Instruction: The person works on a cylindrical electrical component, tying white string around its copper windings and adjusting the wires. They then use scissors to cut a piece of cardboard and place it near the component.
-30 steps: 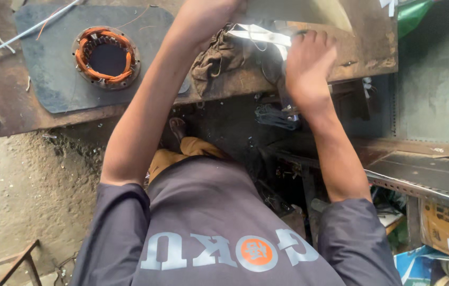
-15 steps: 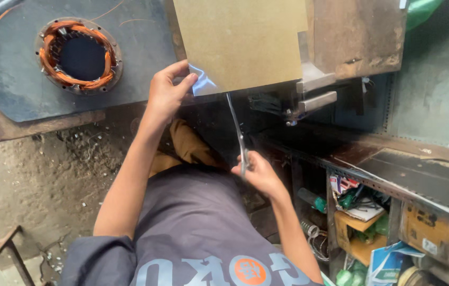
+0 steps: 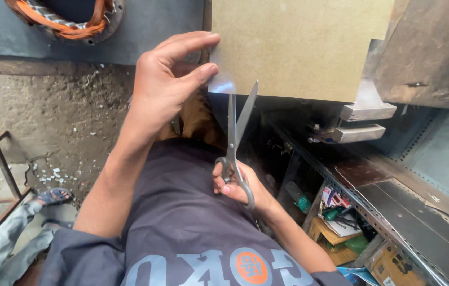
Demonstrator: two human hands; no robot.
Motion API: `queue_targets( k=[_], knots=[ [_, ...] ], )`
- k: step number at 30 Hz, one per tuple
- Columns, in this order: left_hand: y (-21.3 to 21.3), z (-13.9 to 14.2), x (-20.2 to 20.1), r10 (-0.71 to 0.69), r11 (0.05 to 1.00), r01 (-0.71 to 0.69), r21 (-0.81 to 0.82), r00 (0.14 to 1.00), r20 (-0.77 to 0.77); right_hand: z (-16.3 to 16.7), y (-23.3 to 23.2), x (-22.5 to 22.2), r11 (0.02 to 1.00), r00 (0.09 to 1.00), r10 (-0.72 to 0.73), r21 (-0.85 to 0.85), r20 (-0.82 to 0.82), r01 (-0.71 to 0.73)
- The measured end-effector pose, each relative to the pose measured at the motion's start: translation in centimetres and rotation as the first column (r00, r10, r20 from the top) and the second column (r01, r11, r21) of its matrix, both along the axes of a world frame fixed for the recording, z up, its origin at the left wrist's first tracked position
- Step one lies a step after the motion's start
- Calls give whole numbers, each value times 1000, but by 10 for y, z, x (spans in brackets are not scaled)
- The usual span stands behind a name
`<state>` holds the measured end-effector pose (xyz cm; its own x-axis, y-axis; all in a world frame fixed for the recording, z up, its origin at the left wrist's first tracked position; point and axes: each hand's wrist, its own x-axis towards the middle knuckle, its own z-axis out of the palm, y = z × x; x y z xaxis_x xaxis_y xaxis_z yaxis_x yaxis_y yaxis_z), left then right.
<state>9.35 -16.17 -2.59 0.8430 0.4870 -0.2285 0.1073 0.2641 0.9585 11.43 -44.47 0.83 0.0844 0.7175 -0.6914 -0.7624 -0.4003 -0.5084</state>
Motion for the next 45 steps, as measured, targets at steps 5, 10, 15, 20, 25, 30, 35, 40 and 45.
queue_targets(
  k=[5,10,15,20,25,30,35,40,45],
  knots=[
    [-4,8,-4,21,995,-22,-99,1000,-9,5,36,-10,1000,998,8,-8,65,-7],
    [-9,21,-7,22,997,-25,-71,999,-40,6,46,-12,996,990,19,-94,139,-6],
    [-13,30,-10,22,995,-31,-99,996,-86,7,47,-11,995,976,47,-97,212,-26],
    [-18,27,-9,54,992,-59,-112,997,-48,10,49,-10,993,974,60,-116,220,-35],
    [-20,22,-11,65,986,-71,-149,997,-44,13,50,-8,992,978,57,-121,199,-33],
    [-21,22,-12,64,984,-70,-162,997,-41,16,50,-7,990,981,58,-135,185,-33],
    [-22,24,-14,65,979,-72,-190,997,-39,18,49,-10,984,982,59,-174,177,-28],
    [-21,27,-16,51,982,-62,-180,996,-69,16,47,-15,970,986,50,-244,158,-10],
    [-20,31,-19,40,986,-51,-159,997,-71,15,47,-19,934,991,22,-357,134,28]
  ],
)
